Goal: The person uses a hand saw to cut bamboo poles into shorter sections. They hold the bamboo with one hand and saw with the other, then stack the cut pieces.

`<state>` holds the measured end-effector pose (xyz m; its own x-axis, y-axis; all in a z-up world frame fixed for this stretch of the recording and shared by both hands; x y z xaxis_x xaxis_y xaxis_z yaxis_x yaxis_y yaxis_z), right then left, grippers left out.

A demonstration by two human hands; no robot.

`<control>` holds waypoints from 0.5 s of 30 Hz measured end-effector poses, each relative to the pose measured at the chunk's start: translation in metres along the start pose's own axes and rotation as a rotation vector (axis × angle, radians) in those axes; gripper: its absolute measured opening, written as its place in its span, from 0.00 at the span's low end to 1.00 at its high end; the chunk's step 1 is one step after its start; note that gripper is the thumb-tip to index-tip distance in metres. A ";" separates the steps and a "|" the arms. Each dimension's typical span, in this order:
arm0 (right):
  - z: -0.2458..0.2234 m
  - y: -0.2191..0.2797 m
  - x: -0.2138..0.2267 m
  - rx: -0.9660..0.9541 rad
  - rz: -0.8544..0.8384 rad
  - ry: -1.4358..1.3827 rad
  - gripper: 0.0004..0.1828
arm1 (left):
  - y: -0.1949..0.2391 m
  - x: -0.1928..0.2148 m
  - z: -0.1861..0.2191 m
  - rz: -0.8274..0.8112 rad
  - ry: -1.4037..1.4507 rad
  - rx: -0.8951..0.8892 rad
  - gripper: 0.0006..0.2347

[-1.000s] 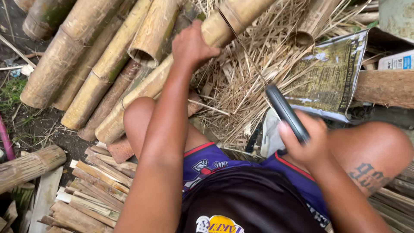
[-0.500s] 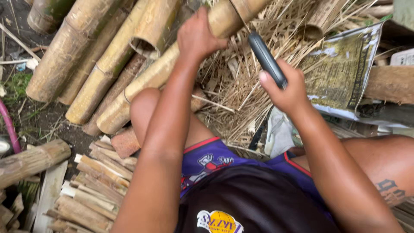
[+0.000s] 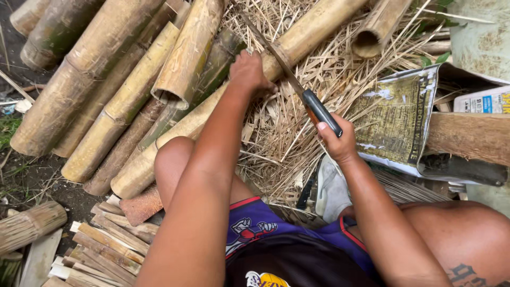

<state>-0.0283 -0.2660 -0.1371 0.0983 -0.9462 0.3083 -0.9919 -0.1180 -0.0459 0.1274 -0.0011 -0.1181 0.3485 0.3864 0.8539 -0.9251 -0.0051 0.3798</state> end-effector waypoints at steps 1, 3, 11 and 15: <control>-0.003 -0.001 0.001 0.011 0.004 0.001 0.19 | -0.003 0.001 0.005 0.001 0.001 -0.029 0.48; -0.014 -0.001 0.001 0.008 0.038 0.038 0.18 | -0.007 0.002 0.008 0.001 0.014 -0.022 0.46; -0.124 0.024 0.021 -0.029 0.047 0.320 0.17 | 0.041 0.027 0.031 0.015 0.051 -0.027 0.41; -0.161 0.094 0.050 -0.049 0.031 0.315 0.13 | 0.052 0.050 0.036 0.038 0.095 -0.030 0.36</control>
<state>-0.1293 -0.2762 0.0268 0.0462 -0.8086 0.5866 -0.9975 -0.0691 -0.0166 0.1024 -0.0155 -0.0427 0.2986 0.4723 0.8293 -0.9419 0.0060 0.3357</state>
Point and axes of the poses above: each hand's wrist, its own y-axis away from the middle knuckle, its own x-axis out of the back of the hand, z = x × y, the point moved 7 cm from there along -y, towards the middle knuckle, and after that the axes turned 5 degrees about y, right-handed, at the moved point
